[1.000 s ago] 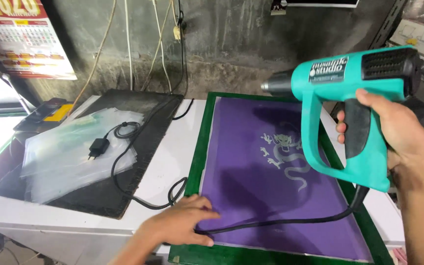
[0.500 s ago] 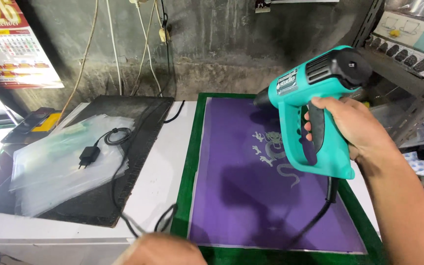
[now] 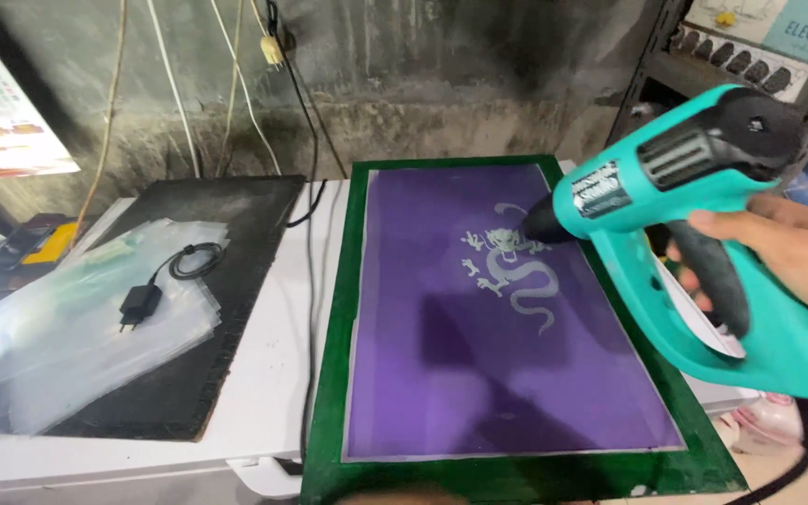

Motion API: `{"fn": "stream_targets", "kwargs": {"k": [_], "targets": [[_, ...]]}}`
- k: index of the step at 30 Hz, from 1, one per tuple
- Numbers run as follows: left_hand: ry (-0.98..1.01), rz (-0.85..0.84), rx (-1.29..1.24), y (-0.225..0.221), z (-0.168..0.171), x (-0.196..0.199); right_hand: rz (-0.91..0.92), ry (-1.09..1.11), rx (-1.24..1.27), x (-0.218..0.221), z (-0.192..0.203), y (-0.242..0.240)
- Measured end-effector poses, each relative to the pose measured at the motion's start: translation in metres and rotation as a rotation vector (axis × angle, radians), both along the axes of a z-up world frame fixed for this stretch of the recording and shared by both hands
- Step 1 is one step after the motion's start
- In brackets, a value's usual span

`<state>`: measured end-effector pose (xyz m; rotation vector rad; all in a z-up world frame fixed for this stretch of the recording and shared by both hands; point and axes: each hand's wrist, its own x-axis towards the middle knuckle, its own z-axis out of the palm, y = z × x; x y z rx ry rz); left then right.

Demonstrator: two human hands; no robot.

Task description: Using a heat gun to dry the emulsion on a screen printing frame and then rubbing the surface with hands to check dryness.

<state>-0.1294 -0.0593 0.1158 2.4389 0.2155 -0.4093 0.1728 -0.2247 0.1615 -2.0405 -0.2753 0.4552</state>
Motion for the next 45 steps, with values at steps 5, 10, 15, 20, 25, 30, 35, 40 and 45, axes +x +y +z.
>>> {"fn": "stream_targets", "kwargs": {"k": [5, 10, 15, 20, 25, 30, 35, 40, 45], "targets": [[-0.034, 0.157, -0.030, 0.117, -0.100, 0.101, 0.047, 0.123, 0.021, 0.061, -0.043, -0.029], [-0.540, 0.738, 0.254, 0.247, -0.212, 0.178, 0.203, -0.476, -0.406, 0.071, -0.036, -0.004], [-0.326, 0.826, 0.184, 0.250, -0.217, 0.168, 0.225, -0.368, -0.572, 0.062, 0.006, 0.034], [-0.341, 0.805, 0.180, 0.261, -0.246, 0.167, 0.220, -0.431, -0.770, 0.062, 0.019, 0.057], [-0.339, 0.829, 0.110, 0.250, -0.228, 0.157, 0.403, -0.492, -0.927, 0.038, 0.031, 0.073], [-0.381, 0.796, 0.098, 0.276, -0.261, 0.164, 0.533, -0.502, -0.952, 0.026, 0.032, 0.085], [-0.398, 0.803, 0.153, 0.277, -0.266, 0.166, 0.533, -0.541, -0.871, 0.048, 0.016, 0.081], [-0.296, 0.785, 0.215, 0.280, -0.259, 0.174, 0.482, -0.686, -0.774, 0.104, -0.017, 0.074], [-0.210, 0.862, 0.213, 0.284, -0.247, 0.196, 0.470, -0.746, -0.802, 0.105, -0.020, 0.083]]}}
